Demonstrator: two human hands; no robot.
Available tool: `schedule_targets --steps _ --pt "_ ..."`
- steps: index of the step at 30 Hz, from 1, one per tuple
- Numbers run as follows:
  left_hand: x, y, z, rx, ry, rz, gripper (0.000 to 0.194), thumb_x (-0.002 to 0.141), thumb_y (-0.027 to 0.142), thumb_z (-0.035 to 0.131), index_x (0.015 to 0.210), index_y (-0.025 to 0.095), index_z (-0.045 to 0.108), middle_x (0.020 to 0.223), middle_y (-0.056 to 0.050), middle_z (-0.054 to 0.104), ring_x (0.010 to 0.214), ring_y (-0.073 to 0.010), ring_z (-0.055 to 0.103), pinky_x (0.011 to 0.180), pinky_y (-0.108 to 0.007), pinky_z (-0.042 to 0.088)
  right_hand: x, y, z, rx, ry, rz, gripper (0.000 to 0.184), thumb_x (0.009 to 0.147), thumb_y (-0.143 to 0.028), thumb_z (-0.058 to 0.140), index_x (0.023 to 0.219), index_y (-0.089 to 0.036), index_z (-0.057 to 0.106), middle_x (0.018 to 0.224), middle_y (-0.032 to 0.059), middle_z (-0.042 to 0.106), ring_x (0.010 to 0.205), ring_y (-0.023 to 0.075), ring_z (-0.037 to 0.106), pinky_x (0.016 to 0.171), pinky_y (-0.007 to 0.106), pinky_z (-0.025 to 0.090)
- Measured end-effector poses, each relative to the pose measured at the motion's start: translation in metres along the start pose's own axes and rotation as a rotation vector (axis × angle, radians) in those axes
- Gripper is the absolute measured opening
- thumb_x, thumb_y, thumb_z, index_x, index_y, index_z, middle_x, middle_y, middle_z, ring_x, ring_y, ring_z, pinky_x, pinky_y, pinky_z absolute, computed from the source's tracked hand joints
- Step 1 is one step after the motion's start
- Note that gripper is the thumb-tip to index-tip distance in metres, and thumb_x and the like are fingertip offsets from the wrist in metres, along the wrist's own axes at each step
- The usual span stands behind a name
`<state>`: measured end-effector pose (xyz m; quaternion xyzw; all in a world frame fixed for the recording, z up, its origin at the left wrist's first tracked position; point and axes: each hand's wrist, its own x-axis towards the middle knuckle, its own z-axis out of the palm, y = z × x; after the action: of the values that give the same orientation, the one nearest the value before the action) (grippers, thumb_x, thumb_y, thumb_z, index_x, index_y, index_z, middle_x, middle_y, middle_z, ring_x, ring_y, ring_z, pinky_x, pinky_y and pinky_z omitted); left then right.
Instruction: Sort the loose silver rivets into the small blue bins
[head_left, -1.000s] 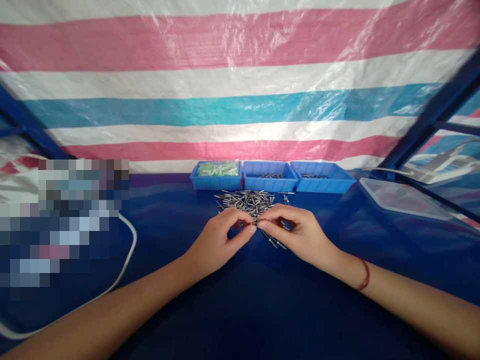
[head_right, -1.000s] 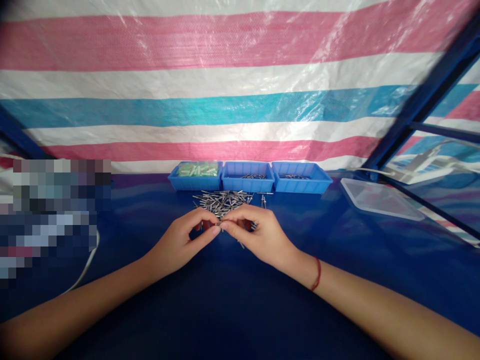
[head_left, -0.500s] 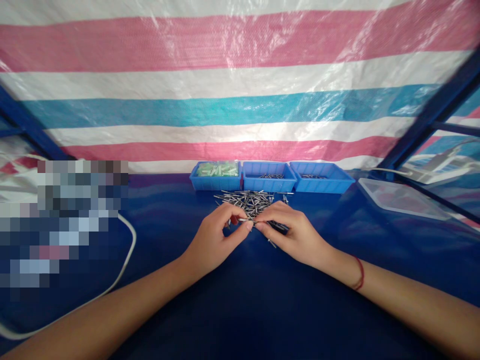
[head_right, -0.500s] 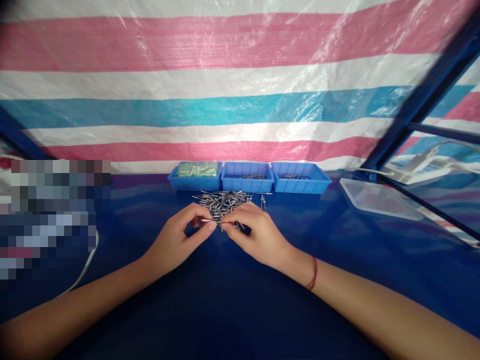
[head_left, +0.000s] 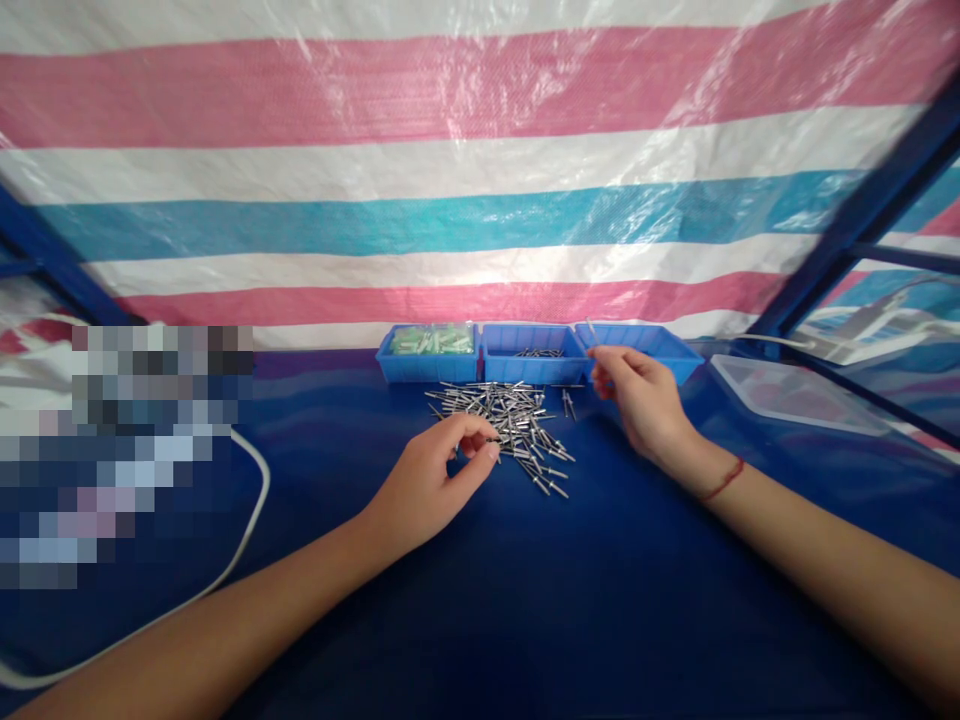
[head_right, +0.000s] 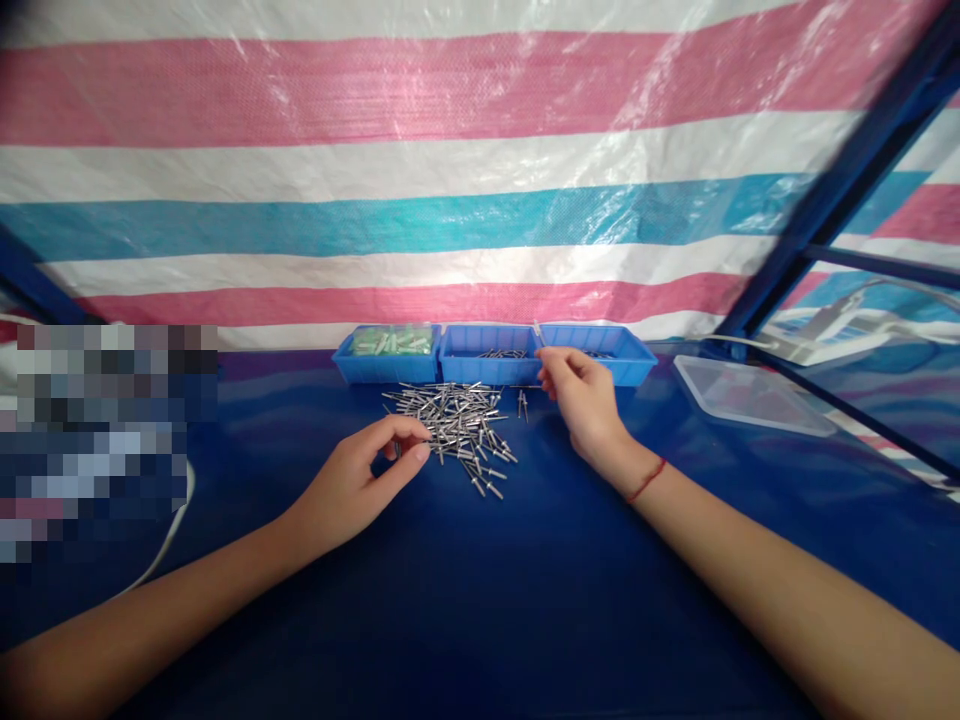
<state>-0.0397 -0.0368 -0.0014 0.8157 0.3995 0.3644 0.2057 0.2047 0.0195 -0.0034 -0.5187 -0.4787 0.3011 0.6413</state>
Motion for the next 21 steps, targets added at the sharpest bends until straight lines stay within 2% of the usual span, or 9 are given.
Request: schedule_targets --steps 1,4,7,10,13,17,19,21 --pt "0.0 0.0 0.0 0.004 -0.008 0.003 0.007 0.087 0.021 0.051 0.091 0.02 0.058 0.083 0.002 0.062 0.073 -0.0116 0.055 0.067 -0.023 0.042 0.008 0.002 -0.005 0.017 0.071 0.043 0.015 0.072 -0.033 0.063 0.067 -0.018 0.063 0.056 -0.0024 0.052 0.048 0.0094 0.045 0.045 0.023 0.034" --pt "0.0 0.001 0.0 0.017 -0.037 0.016 0.008 0.087 0.019 0.051 0.091 0.019 0.059 0.084 0.001 0.063 0.075 -0.0119 0.057 0.071 -0.024 0.044 0.024 0.006 -0.018 0.007 0.153 0.075 0.016 0.071 -0.032 0.063 0.062 -0.019 0.059 0.051 -0.0028 0.048 0.044 0.0099 0.042 0.04 0.023 0.03" --pt "0.0 0.002 -0.001 0.036 -0.083 0.056 0.01 0.087 0.017 0.051 0.091 0.018 0.06 0.087 -0.001 0.064 0.081 -0.013 0.058 0.077 -0.026 0.045 0.027 0.009 -0.021 -0.029 0.168 0.085 0.02 0.075 -0.036 0.061 0.062 -0.02 0.059 0.049 -0.0023 0.047 0.042 0.0106 0.041 0.039 0.024 0.03" --pt "0.0 0.003 -0.002 0.075 -0.148 0.118 0.012 0.088 0.017 0.049 0.091 0.018 0.06 0.091 -0.002 0.064 0.089 -0.0146 0.059 0.083 -0.029 0.044 0.021 0.009 -0.017 -0.072 0.124 0.082 0.025 0.078 -0.041 0.058 0.067 -0.019 0.061 0.049 -0.0025 0.048 0.041 0.0104 0.042 0.04 0.024 0.031" --pt "-0.001 0.003 -0.001 0.167 -0.207 0.217 0.018 0.09 0.02 0.048 0.101 0.02 0.061 0.103 -0.004 0.064 0.1 -0.017 0.056 0.09 -0.033 0.042 0.011 0.009 -0.011 -0.194 0.01 -0.017 0.029 0.08 -0.042 0.055 0.067 -0.017 0.061 0.049 -0.0025 0.048 0.043 0.0104 0.044 0.044 0.024 0.033" --pt "-0.001 0.003 0.0 0.334 -0.326 0.35 0.032 0.093 0.026 0.044 0.123 0.026 0.054 0.133 -0.005 0.052 0.122 -0.0223 0.044 0.099 -0.04 0.035 -0.003 0.003 -0.004 -0.464 -0.202 -0.267 0.032 0.085 -0.039 0.05 0.065 -0.017 0.059 0.054 -0.0008 0.053 0.05 0.0115 0.048 0.051 0.025 0.036" --pt "0.0 0.003 0.0 0.38 -0.367 0.37 0.035 0.094 0.028 0.041 0.128 0.028 0.05 0.141 -0.003 0.045 0.129 -0.0233 0.038 0.101 -0.042 0.032 -0.011 -0.002 -0.002 -0.558 -0.349 -0.419 0.029 0.086 -0.035 0.049 0.067 -0.016 0.06 0.059 0.0003 0.057 0.054 0.012 0.051 0.054 0.024 0.037" --pt "0.0 0.002 0.0 0.394 -0.385 0.361 0.034 0.095 0.028 0.039 0.126 0.029 0.051 0.14 -0.001 0.046 0.13 -0.0226 0.036 0.102 -0.041 0.031 -0.018 -0.007 0.001 -0.617 -0.518 -0.568 0.027 0.087 -0.032 0.049 0.069 -0.016 0.061 0.064 0.0011 0.06 0.057 0.0119 0.053 0.056 0.024 0.038"
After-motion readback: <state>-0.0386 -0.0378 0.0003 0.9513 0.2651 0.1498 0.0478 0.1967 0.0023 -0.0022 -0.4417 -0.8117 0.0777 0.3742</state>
